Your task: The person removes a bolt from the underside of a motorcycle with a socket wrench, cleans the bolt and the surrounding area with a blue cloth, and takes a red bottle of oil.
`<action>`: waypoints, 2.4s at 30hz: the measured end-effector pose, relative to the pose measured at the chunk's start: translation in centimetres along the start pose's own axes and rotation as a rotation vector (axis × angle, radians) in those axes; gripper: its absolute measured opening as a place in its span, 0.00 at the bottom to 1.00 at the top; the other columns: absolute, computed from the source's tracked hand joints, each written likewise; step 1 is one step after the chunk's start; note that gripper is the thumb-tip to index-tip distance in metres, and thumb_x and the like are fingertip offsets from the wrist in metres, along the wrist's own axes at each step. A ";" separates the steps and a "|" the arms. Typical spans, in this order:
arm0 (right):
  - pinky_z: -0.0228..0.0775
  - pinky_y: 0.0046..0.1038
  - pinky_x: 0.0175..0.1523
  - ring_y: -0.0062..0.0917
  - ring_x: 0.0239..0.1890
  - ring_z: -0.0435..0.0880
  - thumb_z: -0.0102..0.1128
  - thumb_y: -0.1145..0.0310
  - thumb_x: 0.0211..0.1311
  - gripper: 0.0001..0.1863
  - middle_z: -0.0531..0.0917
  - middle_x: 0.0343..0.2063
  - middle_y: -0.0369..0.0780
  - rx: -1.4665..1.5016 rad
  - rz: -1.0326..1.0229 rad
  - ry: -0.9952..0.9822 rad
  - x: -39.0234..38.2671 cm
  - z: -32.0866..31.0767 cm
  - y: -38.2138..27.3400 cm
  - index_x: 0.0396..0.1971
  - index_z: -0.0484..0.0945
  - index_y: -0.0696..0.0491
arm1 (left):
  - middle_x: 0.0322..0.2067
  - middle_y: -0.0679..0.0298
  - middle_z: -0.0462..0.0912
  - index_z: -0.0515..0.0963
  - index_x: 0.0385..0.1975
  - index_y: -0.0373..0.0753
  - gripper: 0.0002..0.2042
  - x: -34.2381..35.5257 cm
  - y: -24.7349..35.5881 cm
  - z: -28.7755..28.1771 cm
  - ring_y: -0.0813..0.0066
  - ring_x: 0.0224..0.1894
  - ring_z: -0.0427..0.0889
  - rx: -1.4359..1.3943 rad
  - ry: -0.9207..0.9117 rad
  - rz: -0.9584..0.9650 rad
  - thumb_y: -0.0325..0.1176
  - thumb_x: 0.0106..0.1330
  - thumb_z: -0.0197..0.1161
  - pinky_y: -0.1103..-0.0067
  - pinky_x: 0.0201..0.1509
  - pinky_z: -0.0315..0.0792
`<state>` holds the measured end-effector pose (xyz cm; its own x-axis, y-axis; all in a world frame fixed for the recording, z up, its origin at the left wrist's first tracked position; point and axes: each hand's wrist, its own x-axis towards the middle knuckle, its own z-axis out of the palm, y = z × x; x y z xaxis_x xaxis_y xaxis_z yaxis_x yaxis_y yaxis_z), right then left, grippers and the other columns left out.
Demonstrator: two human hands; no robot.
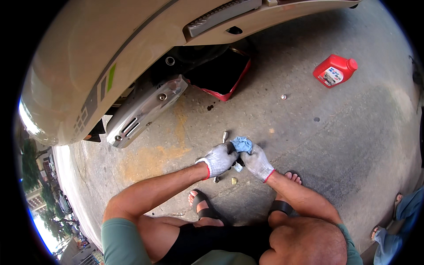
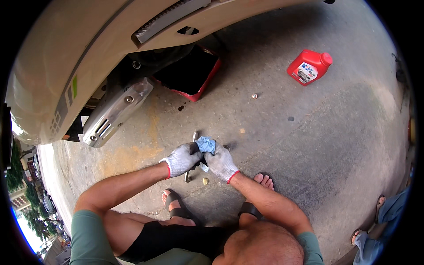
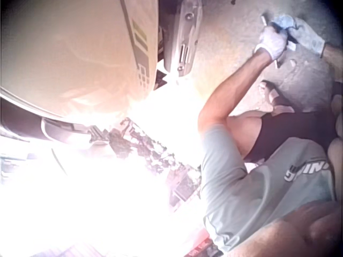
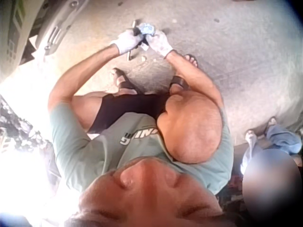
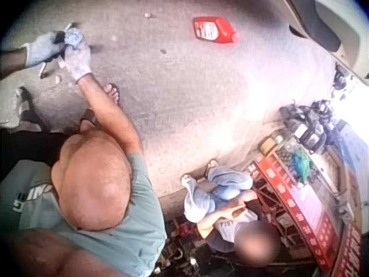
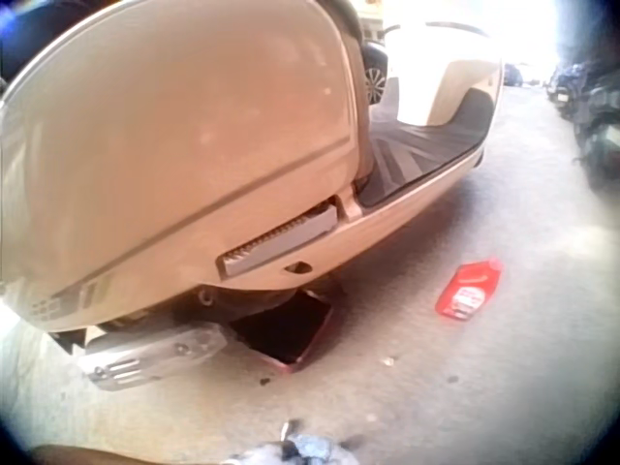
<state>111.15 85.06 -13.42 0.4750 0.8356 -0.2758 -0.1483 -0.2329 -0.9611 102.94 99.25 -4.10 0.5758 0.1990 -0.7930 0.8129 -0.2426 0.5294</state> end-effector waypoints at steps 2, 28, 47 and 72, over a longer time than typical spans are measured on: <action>0.74 0.27 0.57 0.25 0.50 0.83 0.51 0.76 0.65 0.16 0.85 0.45 0.39 0.093 0.129 0.036 0.5 -0.3 0.1 0.52 0.77 0.55 | 0.29 0.55 0.83 0.76 0.42 0.32 0.17 -0.2 0.3 0.1 0.66 0.31 0.82 0.224 0.047 0.087 0.42 0.70 0.53 0.69 0.37 0.75; 0.76 0.24 0.53 0.20 0.47 0.83 0.65 0.61 0.65 0.19 0.84 0.44 0.35 0.823 0.597 -0.505 0.2 -4.4 -1.0 0.51 0.78 0.56 | 0.37 0.52 0.80 0.76 0.40 0.37 0.09 -1.1 -0.2 -2.0 0.50 0.43 0.80 0.340 0.170 0.526 0.34 0.66 0.60 0.64 0.48 0.74; 0.71 0.26 0.61 0.22 0.53 0.80 0.63 0.72 0.62 0.23 0.82 0.52 0.37 0.505 0.117 -0.241 0.2 -2.7 -0.3 0.58 0.74 0.56 | 0.35 0.52 0.84 0.75 0.43 0.33 0.17 -0.4 0.3 -2.4 0.60 0.39 0.84 0.204 0.131 0.179 0.44 0.71 0.55 0.68 0.45 0.76; 0.73 0.25 0.58 0.22 0.49 0.82 0.59 0.73 0.63 0.16 0.83 0.47 0.37 0.359 0.224 -0.360 0.1 -2.5 -1.1 0.51 0.77 0.55 | 0.23 0.63 0.78 0.75 0.35 0.30 0.11 -0.2 0.6 -1.7 0.78 0.24 0.77 -0.117 -0.059 -0.009 0.34 0.67 0.55 0.77 0.30 0.74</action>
<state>113.59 84.17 -12.39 0.0811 0.9168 -0.3910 -0.5279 -0.2933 -0.7971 103.42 100.66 -3.11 0.5654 0.1437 -0.8122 0.8244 -0.1284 0.5512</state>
